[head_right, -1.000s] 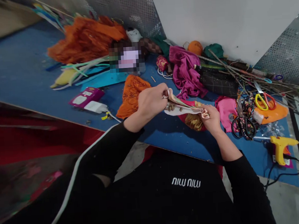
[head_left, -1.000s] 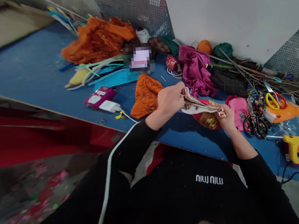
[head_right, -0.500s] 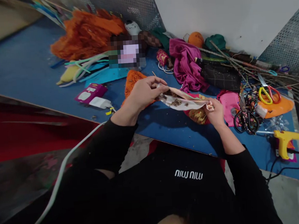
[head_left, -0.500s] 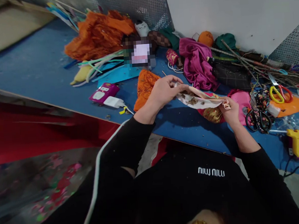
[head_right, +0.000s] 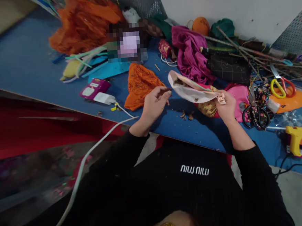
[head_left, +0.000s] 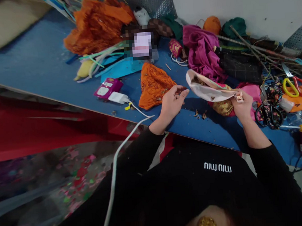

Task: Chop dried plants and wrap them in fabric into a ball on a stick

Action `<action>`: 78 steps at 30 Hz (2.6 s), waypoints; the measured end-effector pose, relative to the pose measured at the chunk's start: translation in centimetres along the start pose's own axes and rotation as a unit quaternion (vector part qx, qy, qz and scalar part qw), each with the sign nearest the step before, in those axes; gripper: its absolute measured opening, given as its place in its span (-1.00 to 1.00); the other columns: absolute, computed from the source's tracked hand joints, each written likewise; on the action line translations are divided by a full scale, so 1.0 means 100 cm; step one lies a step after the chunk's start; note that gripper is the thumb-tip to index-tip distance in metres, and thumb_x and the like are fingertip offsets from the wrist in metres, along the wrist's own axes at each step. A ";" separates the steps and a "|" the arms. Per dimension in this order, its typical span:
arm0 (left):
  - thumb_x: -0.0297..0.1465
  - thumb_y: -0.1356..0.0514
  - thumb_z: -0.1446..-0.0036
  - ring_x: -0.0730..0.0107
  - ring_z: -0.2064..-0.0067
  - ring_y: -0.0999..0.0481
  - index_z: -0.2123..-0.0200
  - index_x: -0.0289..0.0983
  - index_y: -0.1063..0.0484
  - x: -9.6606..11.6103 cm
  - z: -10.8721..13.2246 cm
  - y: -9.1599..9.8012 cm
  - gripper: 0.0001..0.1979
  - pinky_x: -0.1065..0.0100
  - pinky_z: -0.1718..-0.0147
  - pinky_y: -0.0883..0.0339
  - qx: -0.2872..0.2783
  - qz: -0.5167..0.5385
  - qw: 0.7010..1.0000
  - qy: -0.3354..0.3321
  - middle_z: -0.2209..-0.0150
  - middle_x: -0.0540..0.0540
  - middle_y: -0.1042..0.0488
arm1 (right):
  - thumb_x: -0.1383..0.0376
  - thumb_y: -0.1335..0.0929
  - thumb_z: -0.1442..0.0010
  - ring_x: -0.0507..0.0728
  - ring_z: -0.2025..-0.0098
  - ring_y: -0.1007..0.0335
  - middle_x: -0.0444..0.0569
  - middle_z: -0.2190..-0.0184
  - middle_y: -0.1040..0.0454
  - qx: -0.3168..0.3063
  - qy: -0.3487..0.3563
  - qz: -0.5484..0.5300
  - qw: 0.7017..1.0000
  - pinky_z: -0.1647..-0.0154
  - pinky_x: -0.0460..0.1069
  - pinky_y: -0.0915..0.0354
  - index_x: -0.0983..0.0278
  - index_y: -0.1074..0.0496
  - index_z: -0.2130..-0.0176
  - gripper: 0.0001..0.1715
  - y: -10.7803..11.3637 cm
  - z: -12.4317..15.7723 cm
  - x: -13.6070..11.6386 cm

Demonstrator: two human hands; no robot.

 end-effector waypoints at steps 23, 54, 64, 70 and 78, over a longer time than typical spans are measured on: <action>-0.39 -0.17 -0.34 0.21 0.09 -0.61 0.10 -0.23 -0.61 0.076 0.006 -0.016 -0.80 0.26 0.10 -0.42 0.023 -0.160 0.962 -0.220 0.10 -0.14 -0.64 | 0.22 -0.41 -0.19 0.11 0.39 -0.38 -0.14 0.45 -0.53 0.000 0.015 0.053 0.998 0.29 0.01 -0.29 0.19 -0.56 0.32 -0.89 0.005 -0.008 0.003; -0.28 -0.11 -0.42 0.15 0.01 -0.63 0.08 -0.21 -0.64 0.084 0.006 -0.019 -0.71 0.20 0.02 -0.43 0.028 -0.198 0.937 -0.287 0.06 -0.18 -0.68 | 0.27 -0.40 -0.10 0.04 0.43 -0.28 -0.18 0.49 -0.47 0.007 -0.013 -0.008 1.000 0.37 -0.03 -0.22 0.21 -0.54 0.38 -0.92 0.003 -0.010 0.006; -0.40 -0.23 -0.29 0.10 0.04 -0.62 -0.02 -0.32 -0.57 0.017 0.026 -0.080 -0.74 0.18 0.02 -0.48 -0.192 -0.248 0.945 -0.098 0.05 -0.24 -0.61 | 0.31 -0.41 -0.08 0.03 0.40 -0.34 -0.20 0.47 -0.49 0.019 0.009 -0.047 0.999 0.32 -0.04 -0.27 0.23 -0.57 0.35 -0.91 0.003 -0.012 0.002; -0.47 -0.13 -0.32 0.02 -0.06 -0.57 -0.10 -0.37 -0.54 0.041 0.017 -0.099 -0.66 0.09 -0.08 -0.47 -0.171 -0.246 0.942 -0.148 0.01 -0.29 -0.58 | 0.20 -0.45 -0.04 0.03 0.41 -0.33 -0.20 0.49 -0.47 0.060 0.004 -0.050 0.997 0.32 -0.02 -0.30 0.20 -0.42 0.47 -0.82 0.018 -0.023 0.011; -0.58 0.00 -0.32 -0.02 -0.10 -0.53 0.00 -0.44 -0.58 0.053 0.026 -0.125 -0.62 0.09 -0.07 -0.47 -0.221 -0.335 0.891 -0.214 -0.04 -0.39 -0.54 | 0.21 -0.48 -0.04 0.04 0.41 -0.29 -0.20 0.49 -0.38 0.113 0.040 -0.049 0.992 0.29 0.02 -0.33 0.17 -0.24 0.53 -0.66 0.040 -0.033 0.018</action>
Point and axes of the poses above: each hand's wrist, its own z-axis away from the middle knuckle, its own y-axis out of the back of the hand, x = y × z, the point moved 8 cm from there along -z, towards the middle knuckle
